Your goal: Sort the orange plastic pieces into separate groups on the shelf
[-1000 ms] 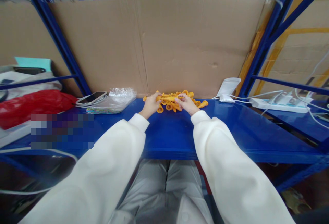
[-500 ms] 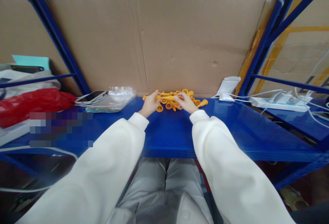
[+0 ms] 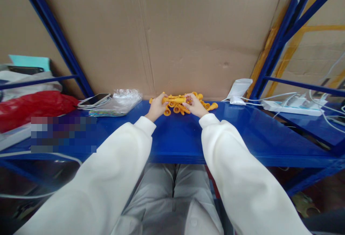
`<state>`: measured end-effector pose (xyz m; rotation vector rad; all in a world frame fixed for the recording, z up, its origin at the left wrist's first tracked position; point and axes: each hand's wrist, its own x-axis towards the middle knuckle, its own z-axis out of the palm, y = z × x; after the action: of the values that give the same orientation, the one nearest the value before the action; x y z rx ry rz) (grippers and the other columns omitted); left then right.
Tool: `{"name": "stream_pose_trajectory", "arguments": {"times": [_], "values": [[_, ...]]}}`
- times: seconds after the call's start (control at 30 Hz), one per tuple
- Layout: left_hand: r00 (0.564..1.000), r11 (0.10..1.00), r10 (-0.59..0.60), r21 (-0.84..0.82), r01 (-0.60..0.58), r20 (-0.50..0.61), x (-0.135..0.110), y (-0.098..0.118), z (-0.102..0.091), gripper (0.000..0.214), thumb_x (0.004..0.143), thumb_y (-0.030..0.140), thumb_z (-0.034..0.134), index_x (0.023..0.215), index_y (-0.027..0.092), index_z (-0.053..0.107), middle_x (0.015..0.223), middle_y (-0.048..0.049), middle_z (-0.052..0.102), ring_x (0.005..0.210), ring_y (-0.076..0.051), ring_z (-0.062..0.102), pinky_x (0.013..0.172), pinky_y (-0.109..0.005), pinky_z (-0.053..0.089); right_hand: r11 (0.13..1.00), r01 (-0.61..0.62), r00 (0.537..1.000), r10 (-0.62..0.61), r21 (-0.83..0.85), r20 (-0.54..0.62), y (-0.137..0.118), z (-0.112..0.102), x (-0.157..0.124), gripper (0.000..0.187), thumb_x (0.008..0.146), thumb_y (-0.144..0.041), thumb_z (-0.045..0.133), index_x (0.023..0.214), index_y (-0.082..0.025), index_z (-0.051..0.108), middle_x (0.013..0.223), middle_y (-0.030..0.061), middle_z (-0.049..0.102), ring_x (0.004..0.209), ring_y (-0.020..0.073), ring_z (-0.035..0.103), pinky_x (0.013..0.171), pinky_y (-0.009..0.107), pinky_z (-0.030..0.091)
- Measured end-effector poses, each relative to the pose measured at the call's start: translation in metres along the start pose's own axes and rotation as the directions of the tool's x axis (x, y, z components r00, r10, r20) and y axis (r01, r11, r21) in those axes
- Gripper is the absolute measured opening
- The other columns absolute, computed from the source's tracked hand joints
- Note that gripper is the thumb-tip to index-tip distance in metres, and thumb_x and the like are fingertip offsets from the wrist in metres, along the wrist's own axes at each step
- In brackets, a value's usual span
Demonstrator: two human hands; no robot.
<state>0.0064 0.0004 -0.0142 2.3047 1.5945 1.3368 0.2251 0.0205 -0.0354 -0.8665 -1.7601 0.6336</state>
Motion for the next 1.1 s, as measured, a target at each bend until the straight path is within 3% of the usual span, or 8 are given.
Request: {"name": "stream_pose_trajectory", "arguments": {"times": [0.2, 0.5, 0.63, 0.8, 0.93, 1.1], "values": [[1.0, 1.0, -0.012, 0.001, 0.012, -0.015, -0.001, 0.001, 0.002, 0.027, 0.088, 0.009, 0.06, 0.113, 0.019, 0.065, 0.117, -0.0085, 0.075, 0.113, -0.023, 0.069, 0.102, -0.033, 0.051, 0.959, 0.153, 0.986, -0.166, -0.239, -0.033, 0.001, -0.003, 0.001, 0.031, 0.08, -0.027, 0.068, 0.109, -0.025, 0.055, 0.109, 0.0064, 0.06, 0.106, 0.0238, 0.061, 0.092, 0.043, 0.054], [0.992, 0.993, -0.116, 0.013, 0.116, 0.054, -0.001, 0.005, 0.001, 0.027, 0.088, 0.009, 0.061, 0.113, 0.019, 0.062, 0.109, -0.0074, 0.075, 0.105, -0.022, 0.071, 0.096, -0.033, 0.052, 0.866, 0.204, 0.974, -0.225, -0.456, 0.007, -0.016, -0.003, -0.003, 0.033, 0.081, -0.018, 0.061, 0.113, -0.022, 0.056, 0.116, 0.0091, 0.064, 0.088, 0.0219, 0.062, 0.09, 0.046, 0.053], [0.973, 0.982, -0.188, 0.019, 0.187, 0.135, -0.002, 0.011, -0.002, 0.027, 0.089, 0.008, 0.06, 0.115, 0.016, 0.062, 0.105, -0.0093, 0.075, 0.104, -0.023, 0.071, 0.094, -0.033, 0.053, 0.81, 0.264, 0.958, -0.283, -0.524, 0.045, -0.021, -0.004, -0.005, 0.034, 0.081, -0.013, 0.055, 0.114, -0.023, 0.056, 0.118, 0.01, 0.064, 0.095, 0.0243, 0.062, 0.093, 0.046, 0.052], [0.973, 0.982, -0.187, 0.037, 0.183, 0.137, -0.002, 0.009, -0.003, 0.028, 0.09, 0.009, 0.059, 0.116, 0.018, 0.061, 0.105, -0.0081, 0.075, 0.104, -0.023, 0.071, 0.093, -0.033, 0.052, 0.829, 0.281, 0.955, -0.292, -0.484, 0.055, -0.017, -0.002, -0.004, 0.035, 0.08, -0.016, 0.057, 0.114, -0.022, 0.053, 0.119, 0.0119, 0.062, 0.103, 0.0257, 0.062, 0.093, 0.046, 0.053], [0.99, 0.994, -0.108, 0.038, 0.105, 0.089, -0.002, 0.002, -0.001, 0.029, 0.088, 0.007, 0.06, 0.114, 0.02, 0.062, 0.111, -0.0072, 0.075, 0.11, -0.024, 0.07, 0.097, -0.034, 0.052, 0.903, 0.202, 0.976, -0.218, -0.378, 0.003, -0.01, 0.002, -0.004, 0.041, 0.087, -0.039, 0.064, 0.121, -0.022, 0.051, 0.118, 0.0133, 0.061, 0.109, 0.0273, 0.062, 0.092, 0.045, 0.056], [0.996, 0.999, -0.047, 0.027, 0.046, 0.071, -0.003, 0.0, 0.0, 0.032, 0.087, 0.007, 0.06, 0.115, 0.021, 0.064, 0.112, -0.0067, 0.076, 0.111, -0.024, 0.071, 0.1, -0.038, 0.053, 0.968, 0.049, 0.999, -0.042, -0.245, 0.034, 0.003, 0.005, 0.0, 0.05, 0.096, -0.059, 0.047, 0.131, -0.024, 0.051, 0.112, 0.0112, 0.063, 0.09, 0.0238, 0.068, 0.081, 0.044, 0.061]]}}
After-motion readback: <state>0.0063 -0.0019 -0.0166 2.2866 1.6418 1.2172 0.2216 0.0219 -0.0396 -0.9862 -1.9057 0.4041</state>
